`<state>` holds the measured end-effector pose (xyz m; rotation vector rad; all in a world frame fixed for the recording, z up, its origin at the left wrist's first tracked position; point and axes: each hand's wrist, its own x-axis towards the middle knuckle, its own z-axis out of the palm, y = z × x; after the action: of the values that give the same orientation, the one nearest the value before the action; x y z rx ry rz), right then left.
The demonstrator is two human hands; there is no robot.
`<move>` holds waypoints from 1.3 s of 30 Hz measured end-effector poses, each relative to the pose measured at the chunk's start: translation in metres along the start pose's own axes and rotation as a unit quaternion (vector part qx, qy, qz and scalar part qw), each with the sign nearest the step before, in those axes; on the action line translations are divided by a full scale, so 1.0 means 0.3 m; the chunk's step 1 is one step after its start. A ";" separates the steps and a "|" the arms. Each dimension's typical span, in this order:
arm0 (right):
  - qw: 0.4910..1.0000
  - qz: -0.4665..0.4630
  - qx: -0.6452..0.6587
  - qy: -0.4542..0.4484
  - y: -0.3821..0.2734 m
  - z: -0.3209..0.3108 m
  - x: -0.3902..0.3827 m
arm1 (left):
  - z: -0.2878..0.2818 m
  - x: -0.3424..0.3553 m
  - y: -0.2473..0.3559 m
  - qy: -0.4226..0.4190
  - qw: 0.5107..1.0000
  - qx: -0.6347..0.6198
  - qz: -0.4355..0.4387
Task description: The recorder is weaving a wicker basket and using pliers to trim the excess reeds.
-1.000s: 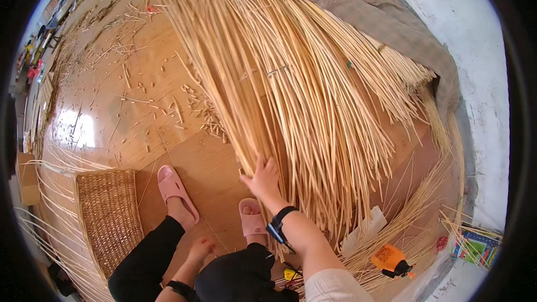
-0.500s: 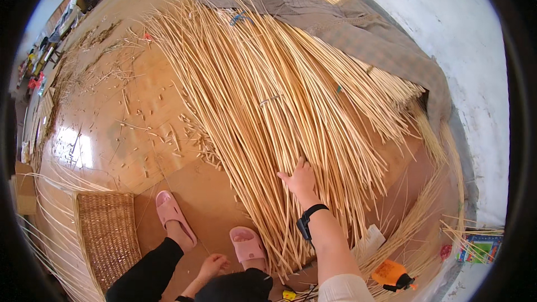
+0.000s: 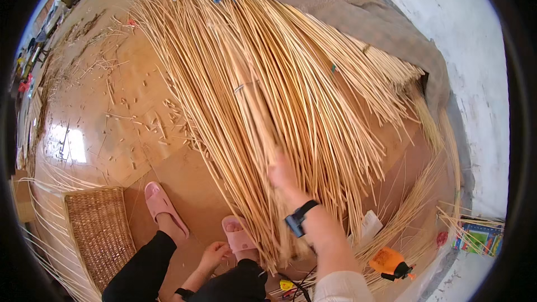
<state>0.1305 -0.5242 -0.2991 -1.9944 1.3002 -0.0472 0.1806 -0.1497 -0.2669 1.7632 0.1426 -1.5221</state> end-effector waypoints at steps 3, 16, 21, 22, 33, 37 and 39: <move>0.996 0.043 0.057 0.045 0.413 -0.323 0.204 | 0.032 0.063 0.004 -0.032 0.998 -0.047 0.003; 0.962 0.112 0.189 -0.164 0.247 -0.455 0.238 | -0.098 0.040 -0.090 0.032 0.998 -0.042 -0.029; 0.979 0.148 0.085 -0.108 0.308 -0.408 0.222 | -0.073 0.080 -0.119 0.034 0.997 -0.060 -0.035; 0.981 0.155 0.062 -0.101 0.123 -0.314 0.121 | -0.125 0.051 -0.125 0.060 0.996 -0.055 -0.041; 0.986 -0.059 -0.153 -0.025 0.071 0.017 -0.248 | 0.273 -0.012 0.156 -0.233 0.906 0.296 0.191; 0.986 -0.069 -0.151 -0.001 0.083 0.015 -0.248 | 0.245 0.010 0.110 -0.274 0.908 0.274 0.161; 0.990 -0.067 -0.126 0.003 0.091 0.018 -0.244 | 0.244 0.010 0.087 -0.255 0.905 0.294 0.170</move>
<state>0.0760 -0.4682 -0.2940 -2.2968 1.2227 0.0497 0.1378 -0.2136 -0.2550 1.6220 -0.9272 -1.8066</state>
